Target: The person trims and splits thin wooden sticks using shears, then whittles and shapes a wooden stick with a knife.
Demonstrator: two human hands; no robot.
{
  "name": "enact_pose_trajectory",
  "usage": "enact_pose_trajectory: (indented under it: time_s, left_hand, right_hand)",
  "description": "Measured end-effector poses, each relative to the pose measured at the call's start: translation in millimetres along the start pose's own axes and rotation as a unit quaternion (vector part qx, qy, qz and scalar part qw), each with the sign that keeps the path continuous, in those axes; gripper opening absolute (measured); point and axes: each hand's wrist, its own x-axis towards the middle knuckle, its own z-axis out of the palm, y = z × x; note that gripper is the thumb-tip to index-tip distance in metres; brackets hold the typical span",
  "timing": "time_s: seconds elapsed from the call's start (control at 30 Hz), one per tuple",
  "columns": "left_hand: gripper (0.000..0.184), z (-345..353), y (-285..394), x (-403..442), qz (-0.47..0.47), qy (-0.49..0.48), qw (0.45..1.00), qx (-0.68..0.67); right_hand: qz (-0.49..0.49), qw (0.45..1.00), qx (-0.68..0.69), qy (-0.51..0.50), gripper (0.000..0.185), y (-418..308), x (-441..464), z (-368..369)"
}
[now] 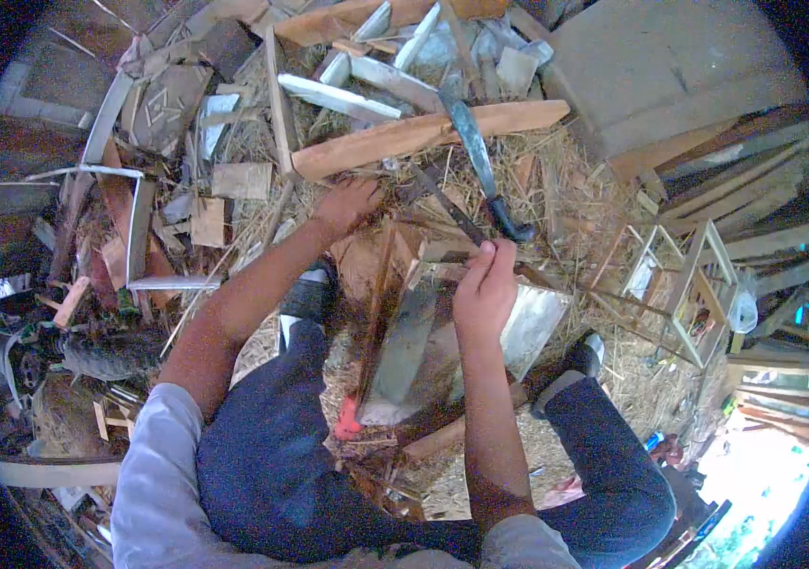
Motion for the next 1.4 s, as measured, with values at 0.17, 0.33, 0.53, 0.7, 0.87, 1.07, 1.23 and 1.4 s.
enact_pose_trajectory:
  time_s: [0.17,0.33,0.53,0.7,0.87,1.07,1.23,1.4]
  left_hand:
    - [0.030,-0.2,-13.9,-4.1,0.037,0.049,0.998,0.015]
    - [0.025,-8.3,-22.8,-45.6,-0.050,0.033,0.998,-0.004]
    - [0.021,-6.5,-42.4,-91.6,-0.118,0.083,0.989,-0.008]
    - [0.022,-17.6,-47.2,-112.5,-0.119,0.141,0.982,-0.035]
    - [0.024,-41.5,-51.8,-132.9,-0.147,0.200,0.968,-0.042]
    - [0.018,-51.2,-54.0,-161.1,-0.168,0.250,0.953,-0.023]
    - [0.016,-52.3,-59.4,-184.1,-0.216,0.257,0.942,-0.016]
    - [0.014,-62.4,-76.8,-215.2,-0.252,0.318,0.914,0.004]
  right_hand:
    - [0.004,0.999,0.047,0.015,0.023,5.1,2.2,-2.0]
    - [0.015,0.997,0.070,0.040,0.022,8.7,3.6,-2.4]
    - [0.011,0.996,0.079,0.049,0.022,10.8,6.4,7.6]
    - [0.017,0.990,0.123,0.060,0.024,14.6,3.0,5.5]
    - [0.017,0.991,0.115,0.069,0.026,11.2,-8.8,-0.3]
    - [-0.004,0.988,0.134,0.082,0.027,11.2,-13.2,-0.3]
    - [0.001,0.986,0.145,0.086,0.028,8.3,-18.1,-4.2]
    - [0.007,0.987,0.136,0.087,0.029,-2.5,-31.3,-13.3]
